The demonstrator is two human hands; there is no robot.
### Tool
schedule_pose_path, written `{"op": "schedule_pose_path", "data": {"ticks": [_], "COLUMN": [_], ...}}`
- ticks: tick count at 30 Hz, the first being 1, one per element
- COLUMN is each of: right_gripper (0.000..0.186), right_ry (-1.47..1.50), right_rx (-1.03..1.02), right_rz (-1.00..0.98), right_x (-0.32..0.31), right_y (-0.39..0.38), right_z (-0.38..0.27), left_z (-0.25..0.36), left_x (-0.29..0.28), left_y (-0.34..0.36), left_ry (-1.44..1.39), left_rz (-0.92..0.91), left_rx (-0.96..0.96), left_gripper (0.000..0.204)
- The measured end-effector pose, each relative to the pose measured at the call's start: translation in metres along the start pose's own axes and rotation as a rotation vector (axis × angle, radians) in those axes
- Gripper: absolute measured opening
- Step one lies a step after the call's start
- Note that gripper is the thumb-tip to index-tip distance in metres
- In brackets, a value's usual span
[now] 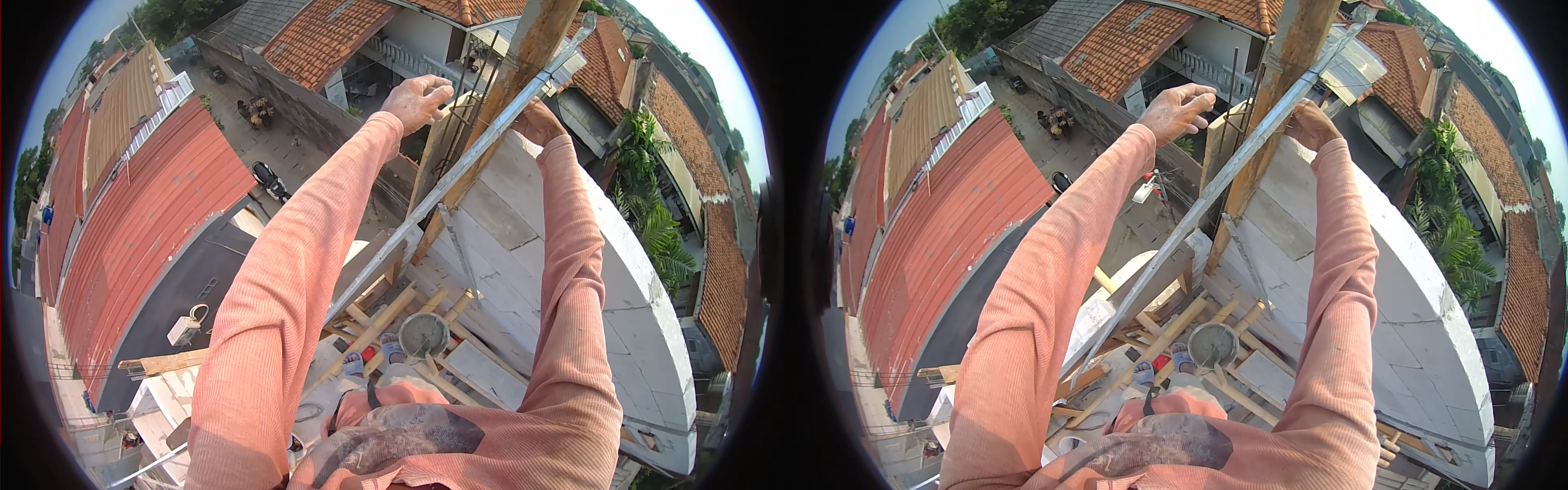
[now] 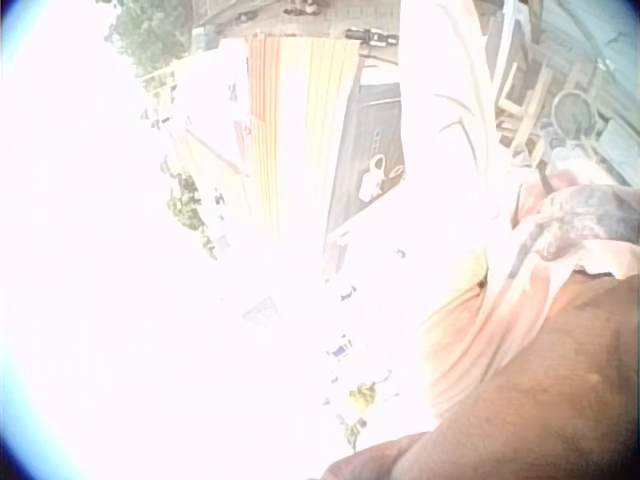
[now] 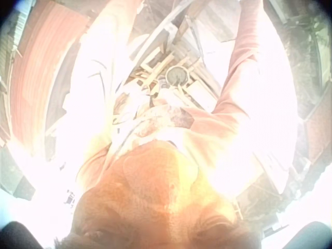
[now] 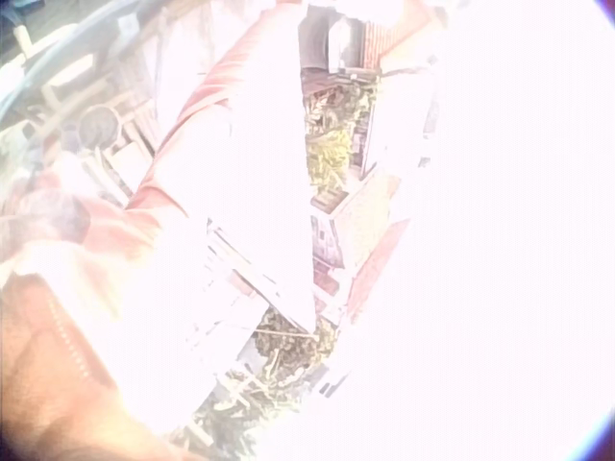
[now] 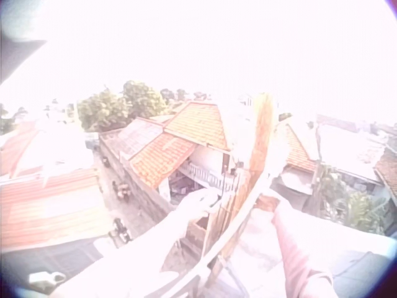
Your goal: The person places a large white block onto the top of a curved wall and secures it using wire and mortar.
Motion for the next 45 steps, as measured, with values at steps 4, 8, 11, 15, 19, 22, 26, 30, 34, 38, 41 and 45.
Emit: {"op": "schedule_pose_path", "data": {"ticks": [4,8,11,15,19,22,26,30,34,38,41,45], "right_gripper": [0.012,0.012,0.013,0.013,0.013,0.014,0.019,0.020,0.022,0.021,0.019,0.015], "right_ry": [-0.012,-0.093,-0.092,-0.115,-0.102,-0.057,-0.051,0.013,0.042,0.071,0.137,-0.034], "right_rx": [-0.022,-0.063,-0.070,-0.106,-0.081,-0.057,-0.030,-0.053,-0.101,-0.080,0.020,-0.044], "right_rz": [0.006,-0.007,0.044,0.049,0.043,0.025,0.100,0.176,0.329,0.330,0.175,0.059], "right_x": [-0.011,-0.014,-0.002,-0.004,-0.005,-0.003,0.005,-0.011,0.010,0.008,-0.010,0.017], "right_y": [0.001,-0.002,-0.009,-0.010,-0.010,-0.011,-0.024,-0.041,-0.051,-0.045,-0.031,-0.036], "right_z": [0.002,-0.008,-0.012,-0.011,-0.005,-0.001,-0.004,-0.006,-0.004,-0.004,0.002,-0.008], "left_z": [0.006,0.004,-0.007,-0.024,-0.026,-0.027,-0.032,-0.017,-0.028,-0.039,-0.034,-0.035], "left_x": [0.052,0.068,0.060,0.061,0.068,0.068,0.075,0.085,0.074,0.085,0.096,0.093], "left_y": [0.041,0.052,0.056,0.058,0.064,0.072,0.064,0.054,0.052,0.045,0.044,0.043], "left_ry": [0.027,-0.059,-0.104,-0.073,-0.264,-0.507,-0.623,-0.564,-0.501,-0.353,-0.275,-0.263], "left_rz": [-0.029,-0.004,0.024,0.097,0.252,0.297,0.165,0.001,-0.094,-0.168,-0.155,-0.135], "left_rx": [0.039,0.020,0.054,0.014,-0.110,-0.173,-0.143,-0.150,-0.213,-0.269,-0.203,-0.182], "left_gripper": [0.053,0.037,0.029,0.024,0.022,0.022,0.032,0.040,0.040,0.034,0.040,0.043]}}
Point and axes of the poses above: each hand's wrist, its own y-axis towards the middle knuckle, its own x-axis out of the palm, z = x × y, the point moved 7 cm from there along y, towards the middle knuckle, and after that the axes turned 6 degrees about z, right-handed, at the moved point
